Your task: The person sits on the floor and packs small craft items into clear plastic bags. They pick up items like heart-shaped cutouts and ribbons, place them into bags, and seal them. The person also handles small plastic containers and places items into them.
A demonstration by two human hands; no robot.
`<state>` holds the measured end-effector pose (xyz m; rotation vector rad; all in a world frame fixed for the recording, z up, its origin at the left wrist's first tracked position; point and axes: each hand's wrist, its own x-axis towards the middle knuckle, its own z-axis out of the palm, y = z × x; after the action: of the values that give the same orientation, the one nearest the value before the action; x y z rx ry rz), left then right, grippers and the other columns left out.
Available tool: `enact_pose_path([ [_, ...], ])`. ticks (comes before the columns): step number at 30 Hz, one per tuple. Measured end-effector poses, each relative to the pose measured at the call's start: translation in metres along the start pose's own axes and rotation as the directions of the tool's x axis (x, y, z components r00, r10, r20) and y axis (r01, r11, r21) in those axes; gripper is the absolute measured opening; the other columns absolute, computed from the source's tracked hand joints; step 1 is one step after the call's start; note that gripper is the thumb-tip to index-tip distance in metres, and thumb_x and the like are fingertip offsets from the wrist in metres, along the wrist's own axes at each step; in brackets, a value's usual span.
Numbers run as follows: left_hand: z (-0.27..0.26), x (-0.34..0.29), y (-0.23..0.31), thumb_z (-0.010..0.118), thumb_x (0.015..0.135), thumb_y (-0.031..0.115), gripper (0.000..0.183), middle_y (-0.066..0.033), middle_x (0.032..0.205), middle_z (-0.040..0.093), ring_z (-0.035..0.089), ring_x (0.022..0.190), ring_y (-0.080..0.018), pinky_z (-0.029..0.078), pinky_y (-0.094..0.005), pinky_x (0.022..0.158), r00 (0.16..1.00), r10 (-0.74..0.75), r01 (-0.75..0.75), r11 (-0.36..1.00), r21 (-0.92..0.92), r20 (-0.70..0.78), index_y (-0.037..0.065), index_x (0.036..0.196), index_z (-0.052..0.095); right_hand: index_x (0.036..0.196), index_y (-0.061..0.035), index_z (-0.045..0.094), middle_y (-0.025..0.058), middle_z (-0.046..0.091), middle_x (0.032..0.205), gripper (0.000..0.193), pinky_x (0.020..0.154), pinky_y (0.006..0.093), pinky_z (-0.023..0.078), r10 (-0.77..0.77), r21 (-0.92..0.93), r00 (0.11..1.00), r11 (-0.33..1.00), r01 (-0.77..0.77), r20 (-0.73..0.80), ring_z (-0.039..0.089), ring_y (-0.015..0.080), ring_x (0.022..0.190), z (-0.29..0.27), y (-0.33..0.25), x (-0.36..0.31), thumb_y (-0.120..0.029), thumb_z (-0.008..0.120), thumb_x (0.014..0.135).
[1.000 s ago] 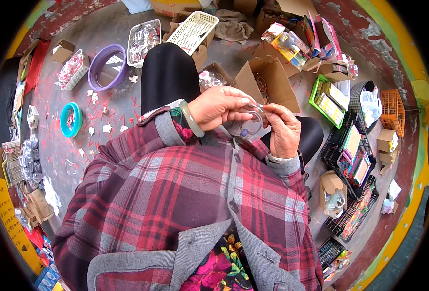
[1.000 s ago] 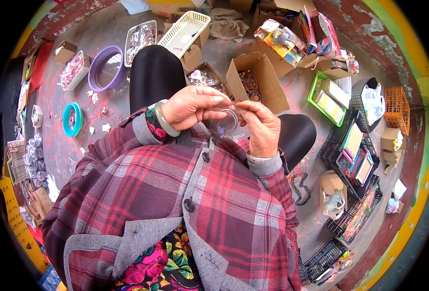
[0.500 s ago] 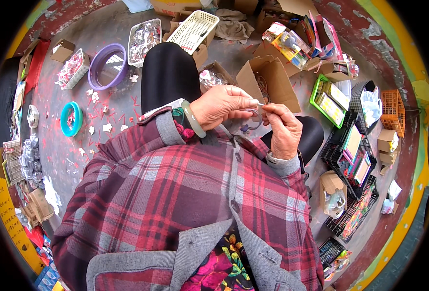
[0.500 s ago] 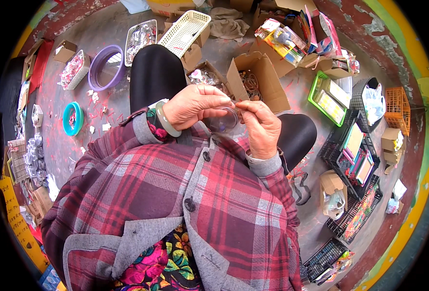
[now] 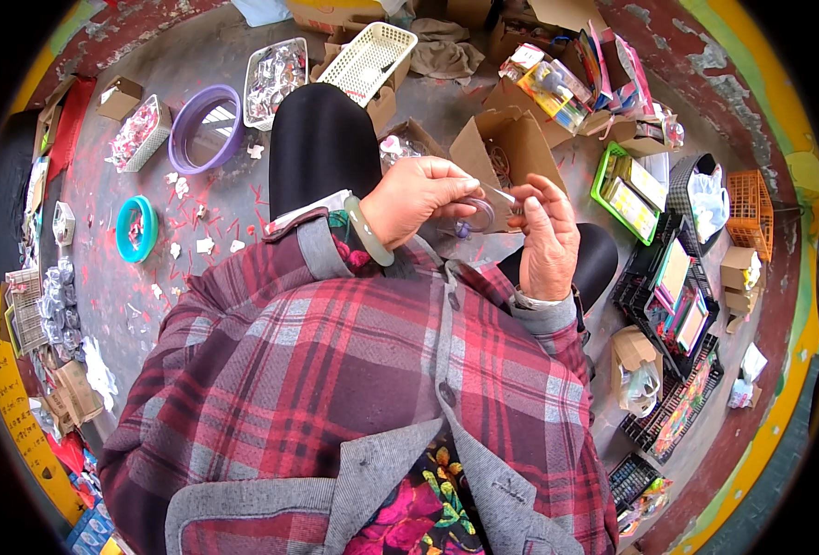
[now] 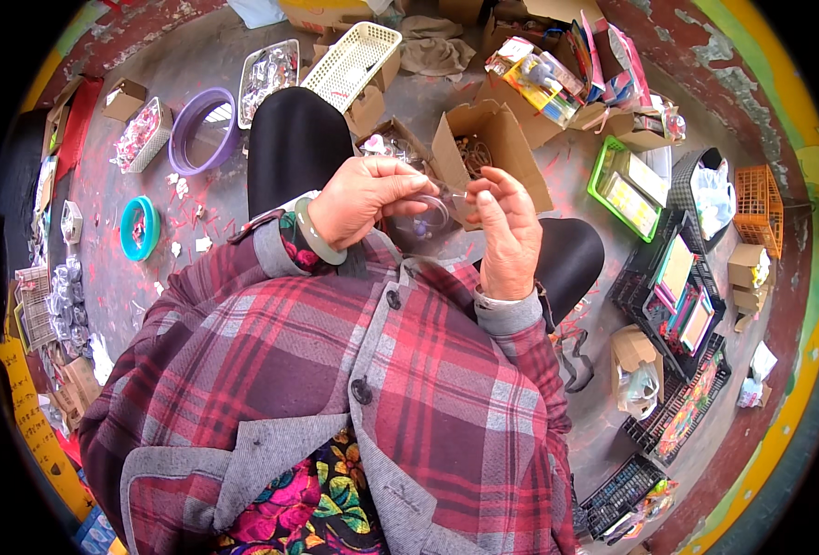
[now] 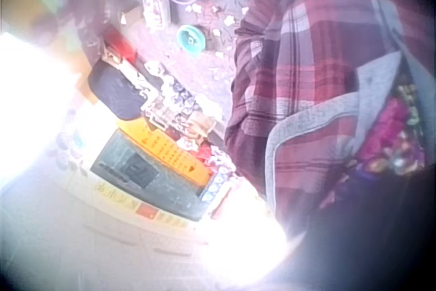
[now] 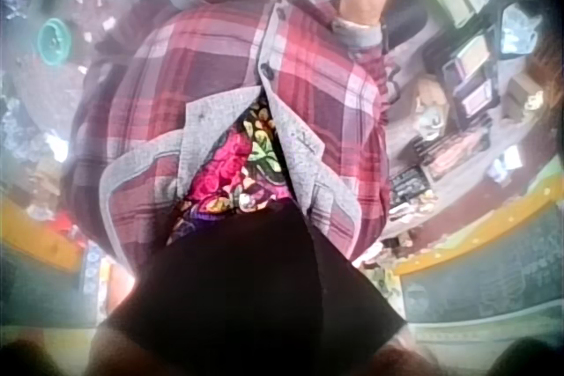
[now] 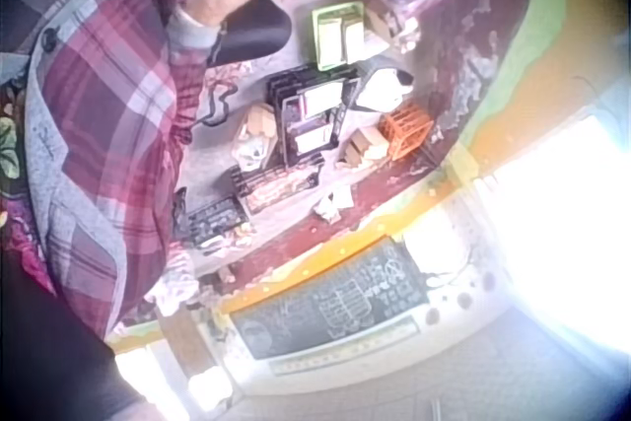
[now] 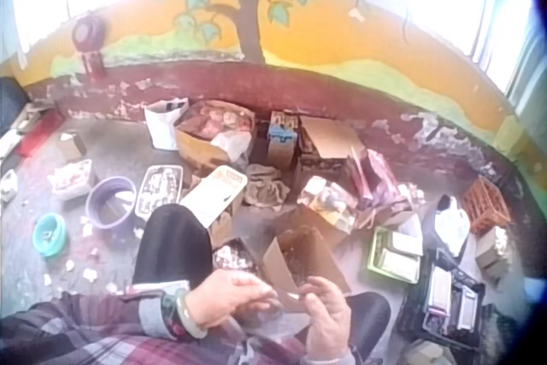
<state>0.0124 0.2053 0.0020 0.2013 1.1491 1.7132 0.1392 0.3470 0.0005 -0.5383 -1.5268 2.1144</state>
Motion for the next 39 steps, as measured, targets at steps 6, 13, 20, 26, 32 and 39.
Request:
enact_pose_path([
  [6,0.011,-0.005,-0.003,0.055,0.087,0.01,0.018,-0.007,0.09,0.063,0.061,0.082,-0.0119,0.051,-0.0212,0.072,0.973,0.201,-0.223,0.949,0.225,0.114,-0.004,0.095,0.062,0.103,0.0031,0.056,0.005,0.056,0.097,0.026,0.078,0.0221,0.042,0.121,0.049,0.983,0.99,-0.129,0.139,0.053,0.0124,0.088,0.01,0.006,0.002,-0.004,0.063,0.08],
  [13,0.009,-0.004,-0.009,0.054,0.088,0.009,0.017,-0.0074,0.089,0.063,0.061,0.082,-0.0119,0.051,-0.0221,0.073,0.969,0.212,-0.235,0.95,0.207,0.129,-0.004,0.095,0.062,0.082,0.0046,0.065,0.007,0.058,0.086,0.008,0.071,0.0222,0.042,-0.01,0.004,0.998,1.0,0.009,0.064,0.053,0.0124,0.08,0.011,0.008,-0.002,0.0,0.065,0.076],
  [20,0.012,-0.006,-0.004,0.054,0.088,0.011,0.019,-0.0094,0.092,0.064,0.062,0.082,-0.0127,0.051,-0.0222,0.074,0.976,0.19,-0.204,0.968,0.148,0.105,-0.004,0.097,0.062,0.084,0.005,0.065,0.0083,0.06,0.084,0.01,0.072,0.0234,0.041,-0.015,0.098,0.998,0.995,0.009,0.062,0.054,0.0138,0.079,0.006,0.005,-0.001,0.003,0.064,0.074],
  [26,0.01,-0.006,-0.004,0.054,0.088,0.012,0.019,-0.0104,0.094,0.064,0.062,0.084,-0.0138,0.052,-0.0232,0.075,0.985,0.132,-0.144,0.984,0.108,0.111,-0.004,0.097,0.061,0.085,0.0043,0.065,0.0073,0.06,0.083,0.011,0.07,0.022,0.039,0.0,0.138,0.997,0.99,-0.01,0.074,0.053,0.0128,0.078,0.002,0.005,-0.002,0.002,0.064,0.074],
  [32,0.009,-0.006,-0.005,0.053,0.089,0.011,0.02,-0.0117,0.095,0.063,0.063,0.085,-0.0162,0.052,-0.0243,0.076,0.985,0.126,-0.135,0.988,0.07,0.115,-0.005,0.097,0.06,0.084,0.0048,0.065,0.0065,0.06,0.082,0.01,0.068,0.0226,0.039,0.056,0.18,0.998,0.982,-0.062,0.037,0.053,0.0117,0.076,0.0,0.002,-0.002,0.002,0.064,0.075],
  [39,0.005,-0.004,0.0,0.052,0.089,0.01,0.02,-0.0132,0.094,0.063,0.063,0.085,-0.0187,0.053,-0.0257,0.075,0.994,0.103,-0.103,0.995,0.008,-0.02,-0.006,0.097,0.06,0.091,0.0025,0.064,0.0064,0.062,0.087,0.014,0.069,0.0241,0.042,0.076,0.275,0.994,0.96,-0.053,-0.075,0.055,0.0124,0.078,-0.016,0.008,0.003,-0.001,0.063,0.078],
])
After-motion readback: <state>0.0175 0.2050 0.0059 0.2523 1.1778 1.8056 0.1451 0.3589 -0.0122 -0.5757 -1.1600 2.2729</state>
